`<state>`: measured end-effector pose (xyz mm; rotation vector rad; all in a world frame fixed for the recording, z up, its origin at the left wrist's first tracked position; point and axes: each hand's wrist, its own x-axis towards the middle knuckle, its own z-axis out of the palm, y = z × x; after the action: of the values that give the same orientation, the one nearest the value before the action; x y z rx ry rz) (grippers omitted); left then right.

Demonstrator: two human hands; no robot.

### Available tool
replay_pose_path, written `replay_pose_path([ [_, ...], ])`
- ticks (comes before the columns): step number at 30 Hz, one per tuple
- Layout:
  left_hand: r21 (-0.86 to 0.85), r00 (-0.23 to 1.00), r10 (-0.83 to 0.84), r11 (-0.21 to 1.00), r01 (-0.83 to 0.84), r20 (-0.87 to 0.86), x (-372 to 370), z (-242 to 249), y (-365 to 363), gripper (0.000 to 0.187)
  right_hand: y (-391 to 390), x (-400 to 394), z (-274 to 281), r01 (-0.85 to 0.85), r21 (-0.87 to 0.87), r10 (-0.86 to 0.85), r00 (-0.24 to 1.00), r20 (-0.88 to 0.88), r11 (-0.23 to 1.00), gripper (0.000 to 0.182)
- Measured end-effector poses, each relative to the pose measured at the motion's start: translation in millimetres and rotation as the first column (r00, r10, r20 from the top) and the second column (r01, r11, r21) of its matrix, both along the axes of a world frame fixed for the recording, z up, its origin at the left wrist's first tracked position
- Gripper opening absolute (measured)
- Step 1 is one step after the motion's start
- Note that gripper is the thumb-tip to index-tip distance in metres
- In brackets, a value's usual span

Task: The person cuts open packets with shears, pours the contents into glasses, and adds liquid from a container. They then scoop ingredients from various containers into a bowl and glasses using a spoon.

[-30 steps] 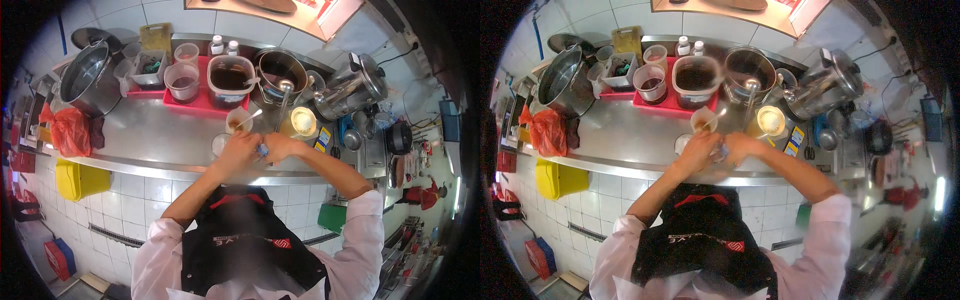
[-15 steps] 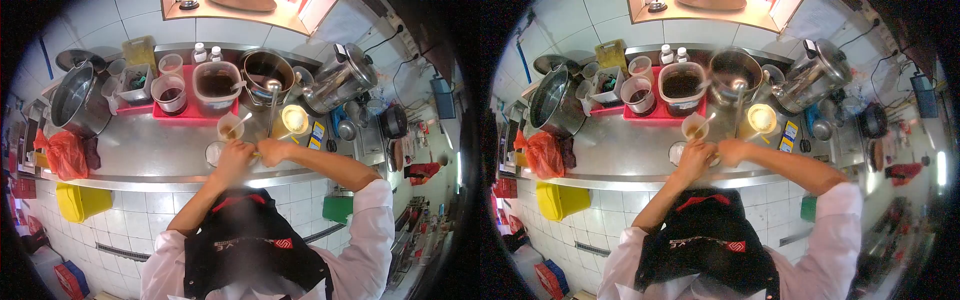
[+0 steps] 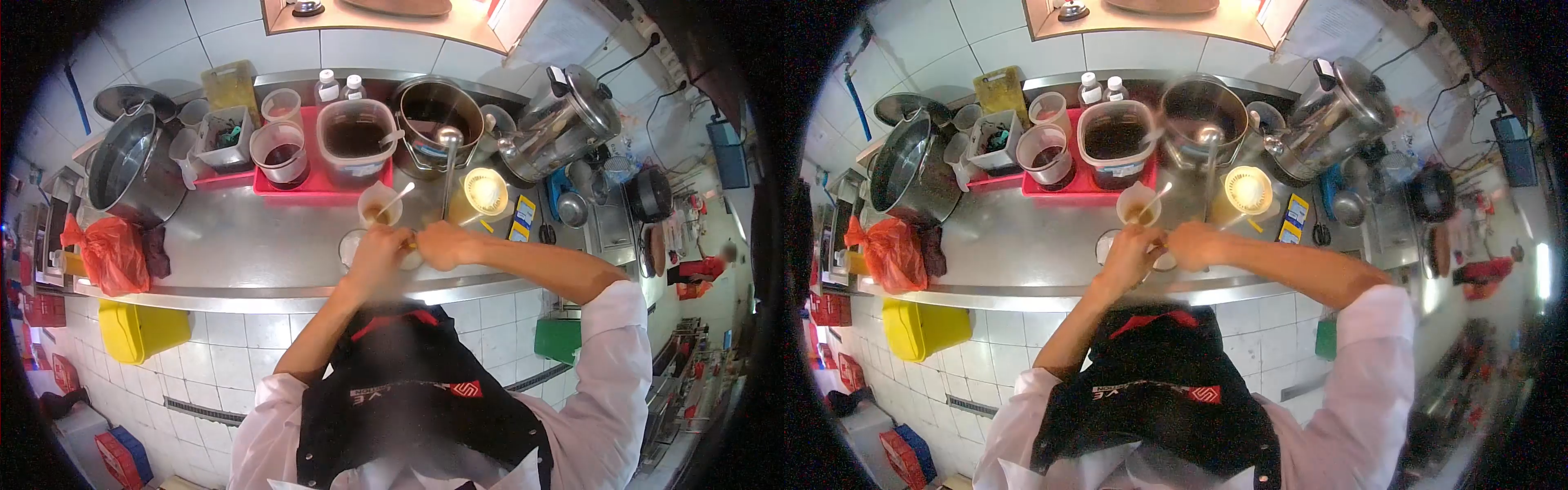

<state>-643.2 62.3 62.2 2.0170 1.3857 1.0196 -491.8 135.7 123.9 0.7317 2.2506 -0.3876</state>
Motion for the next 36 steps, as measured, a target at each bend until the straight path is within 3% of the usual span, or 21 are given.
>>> replay_pose_path([
  [4,-0.014,0.998,-0.047,0.999,0.048,0.047,-3.1,-3.6,6.3,0.014,-7.5,1.7,10.7,0.061,0.025,-0.057,0.992,-0.112,0.998,0.027],
  [6,0.058,0.995,-0.049,0.997,0.044,0.087,-2.3,-0.7,7.7,0.012,-10.1,1.0,17.0,0.107,0.059,-0.098,0.986,-0.134,0.993,0.025],
  [9,0.060,0.996,-0.033,0.998,0.028,0.082,-0.7,-1.8,9.8,0.011,-10.4,8.9,8.8,0.074,0.087,-0.051,0.969,-0.243,0.993,0.020],
  [16,-0.047,0.997,-0.079,0.996,0.080,0.022,1.1,0.7,9.4,0.012,-7.8,12.3,11.7,0.014,0.120,0.013,0.975,-0.222,0.993,0.022],
  [19,-0.040,0.998,-0.059,0.997,0.059,0.023,4.5,1.1,10.9,0.018,-3.4,9.6,18.2,-0.074,0.101,0.089,0.985,-0.149,0.992,0.020],
  [21,0.077,0.999,-0.040,0.996,0.039,0.015,5.4,3.5,11.3,0.016,-3.0,7.5,16.0,-0.128,0.131,0.143,0.983,-0.111,0.983,0.020],
  [30,0.003,0.996,-0.047,0.999,0.047,0.073,2.3,11.0,10.9,0.017,-12.6,13.2,-5.8,-0.054,0.189,0.108,0.951,-0.289,0.980,0.022],
  [33,-0.107,0.997,-0.039,0.993,0.046,0.067,1.8,7.0,11.7,0.023,-14.1,16.4,-6.8,-0.009,0.198,0.074,0.943,-0.325,0.980,0.023],
  [36,-0.097,0.996,-0.059,0.993,0.066,0.067,-0.5,6.4,11.2,0.023,-13.9,14.4,-13.2,0.030,0.211,0.035,0.955,-0.294,0.977,0.021],
])
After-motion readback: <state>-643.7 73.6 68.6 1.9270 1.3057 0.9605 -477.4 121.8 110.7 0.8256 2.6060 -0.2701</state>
